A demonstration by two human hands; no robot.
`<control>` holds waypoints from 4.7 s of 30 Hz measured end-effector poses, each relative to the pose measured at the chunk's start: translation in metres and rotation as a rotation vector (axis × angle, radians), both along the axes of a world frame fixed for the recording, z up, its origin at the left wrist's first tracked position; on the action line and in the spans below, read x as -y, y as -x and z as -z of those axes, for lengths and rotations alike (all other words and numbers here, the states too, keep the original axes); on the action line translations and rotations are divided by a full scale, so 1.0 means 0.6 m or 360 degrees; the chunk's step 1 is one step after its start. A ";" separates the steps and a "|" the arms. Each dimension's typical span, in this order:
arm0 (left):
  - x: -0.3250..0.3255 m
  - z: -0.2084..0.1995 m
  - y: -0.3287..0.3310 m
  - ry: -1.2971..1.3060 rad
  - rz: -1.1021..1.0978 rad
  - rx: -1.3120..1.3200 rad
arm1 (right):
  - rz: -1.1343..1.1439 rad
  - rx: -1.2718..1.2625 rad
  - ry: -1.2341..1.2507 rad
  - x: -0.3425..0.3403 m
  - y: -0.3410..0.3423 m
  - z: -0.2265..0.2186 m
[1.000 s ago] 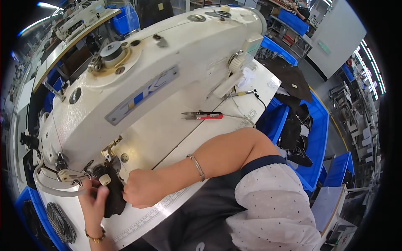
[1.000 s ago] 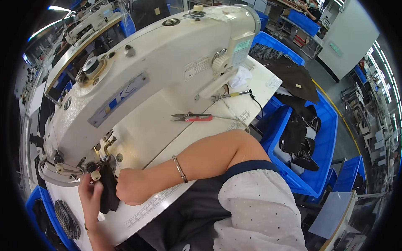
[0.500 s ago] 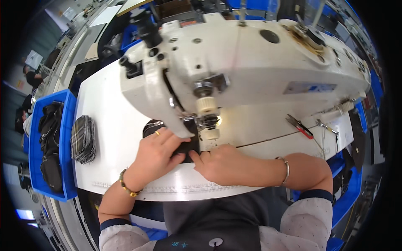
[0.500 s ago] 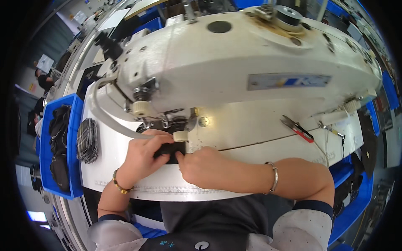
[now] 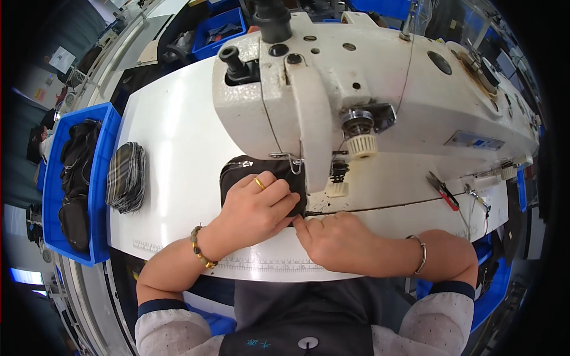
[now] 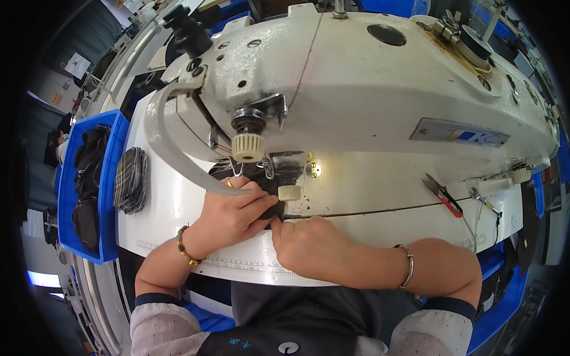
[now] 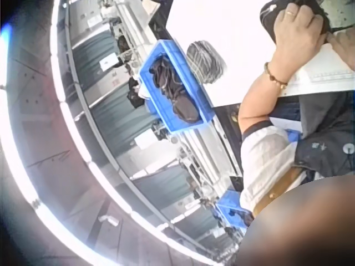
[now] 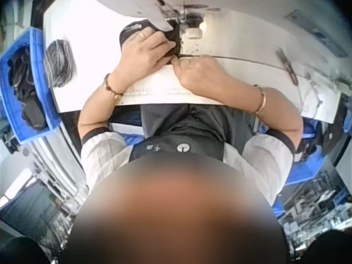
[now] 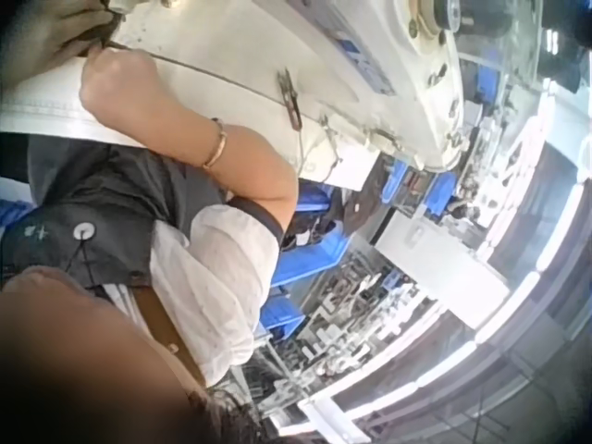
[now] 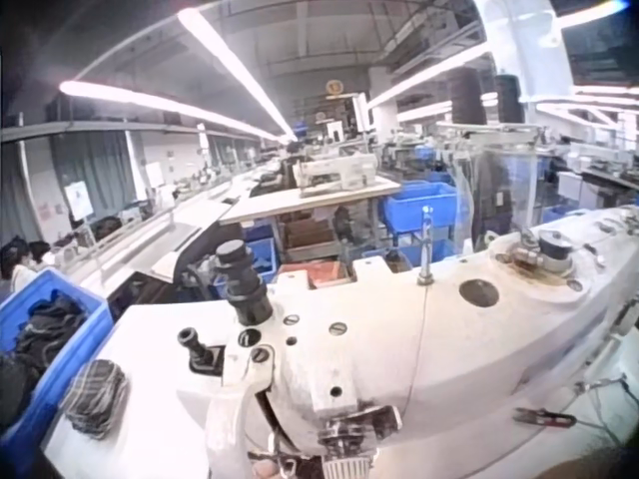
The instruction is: Sewing and sorting leather pieces for wallets or small bags using an industrial machine.
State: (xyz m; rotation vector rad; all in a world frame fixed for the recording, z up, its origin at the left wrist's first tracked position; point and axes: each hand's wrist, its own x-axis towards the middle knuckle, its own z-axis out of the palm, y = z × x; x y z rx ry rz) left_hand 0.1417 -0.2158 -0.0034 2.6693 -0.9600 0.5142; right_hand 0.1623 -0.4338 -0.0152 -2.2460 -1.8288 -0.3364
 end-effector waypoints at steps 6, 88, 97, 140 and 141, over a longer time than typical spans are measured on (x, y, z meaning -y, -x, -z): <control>0.008 -0.002 0.003 0.0005 -0.0050 -0.0045 | 0.0038 0.0024 0.0066 0.000 0.004 0.009; -0.010 0.011 -0.008 -0.0111 -0.0383 0.0474 | 0.0214 0.0616 -0.0426 -0.035 -0.094 0.045; -0.019 0.023 -0.021 -0.0146 -0.0347 0.0531 | 0.0433 0.0716 -0.0370 -0.035 -0.081 0.029; -0.026 0.005 -0.036 0.0384 -0.0066 -0.0462 | 0.0323 -0.0020 -0.0094 -0.012 -0.022 0.015; -0.025 0.006 -0.037 0.0399 -0.0067 -0.0437 | 0.0313 -0.0018 -0.0112 -0.012 -0.022 0.014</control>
